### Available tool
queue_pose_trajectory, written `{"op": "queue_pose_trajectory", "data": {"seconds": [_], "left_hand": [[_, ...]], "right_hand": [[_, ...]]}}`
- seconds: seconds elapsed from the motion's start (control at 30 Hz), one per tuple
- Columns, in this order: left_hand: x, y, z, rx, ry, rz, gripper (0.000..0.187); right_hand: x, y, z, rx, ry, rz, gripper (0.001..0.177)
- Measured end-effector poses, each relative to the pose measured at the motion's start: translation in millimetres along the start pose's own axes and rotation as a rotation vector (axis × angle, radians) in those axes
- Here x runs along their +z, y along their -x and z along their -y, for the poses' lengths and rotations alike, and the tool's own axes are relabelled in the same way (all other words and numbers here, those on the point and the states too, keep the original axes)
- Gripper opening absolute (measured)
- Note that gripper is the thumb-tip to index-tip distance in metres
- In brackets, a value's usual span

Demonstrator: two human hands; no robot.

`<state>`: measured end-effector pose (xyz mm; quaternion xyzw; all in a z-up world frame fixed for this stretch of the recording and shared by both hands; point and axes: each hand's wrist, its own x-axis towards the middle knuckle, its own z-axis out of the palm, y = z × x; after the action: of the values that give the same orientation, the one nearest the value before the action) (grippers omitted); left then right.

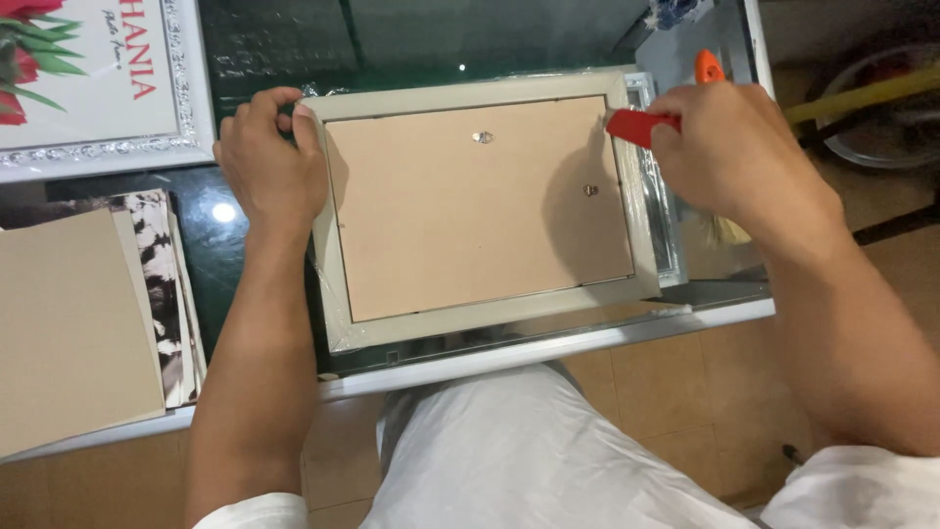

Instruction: Cleaning the glass of a picture frame using a brush and a cloth.

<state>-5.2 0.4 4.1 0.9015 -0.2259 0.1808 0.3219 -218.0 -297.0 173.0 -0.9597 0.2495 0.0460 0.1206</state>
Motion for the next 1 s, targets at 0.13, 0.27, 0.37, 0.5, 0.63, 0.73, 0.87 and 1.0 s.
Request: {"op": "queue_pose_trajectory", "data": {"seconds": [0.13,0.27,0.37,0.5,0.63,0.73,0.87,1.0], "left_hand": [[1.3,1.1,1.8,0.023,-0.006,-0.015,0.012],[0.4,-0.2,1.4,0.003,-0.012,0.005,0.013],[0.4,0.7,-0.1,0.004,-0.010,0.003,0.013],[0.4,0.7,-0.3,-0.008,-0.010,0.011,0.015],[0.1,1.0,2.7,0.015,-0.006,-0.030,0.015],[1.6,1.1,6.4,0.022,0.009,-0.030,0.016],[-0.6,0.6,11.3,0.001,0.037,0.020,0.023],[-7.9,-4.1,6.5,-0.061,0.049,0.119,0.034]], "right_hand": [[-13.9,45.7,16.7,0.097,0.062,0.104,0.036],[-26.1,83.4,36.1,0.379,0.200,0.441,0.034],[-21.1,103.7,19.2,0.460,0.269,0.548,0.034],[-18.1,99.1,-5.6,0.364,0.152,0.308,0.047],[62.5,46.1,-70.4,-0.064,-0.086,-0.179,0.044],[113.7,15.5,-88.4,-0.145,-0.111,-0.371,0.046],[125.8,12.2,-85.1,-0.165,-0.061,-0.364,0.040],[107.6,-5.2,-71.3,-0.243,-0.053,-0.412,0.021]]}}
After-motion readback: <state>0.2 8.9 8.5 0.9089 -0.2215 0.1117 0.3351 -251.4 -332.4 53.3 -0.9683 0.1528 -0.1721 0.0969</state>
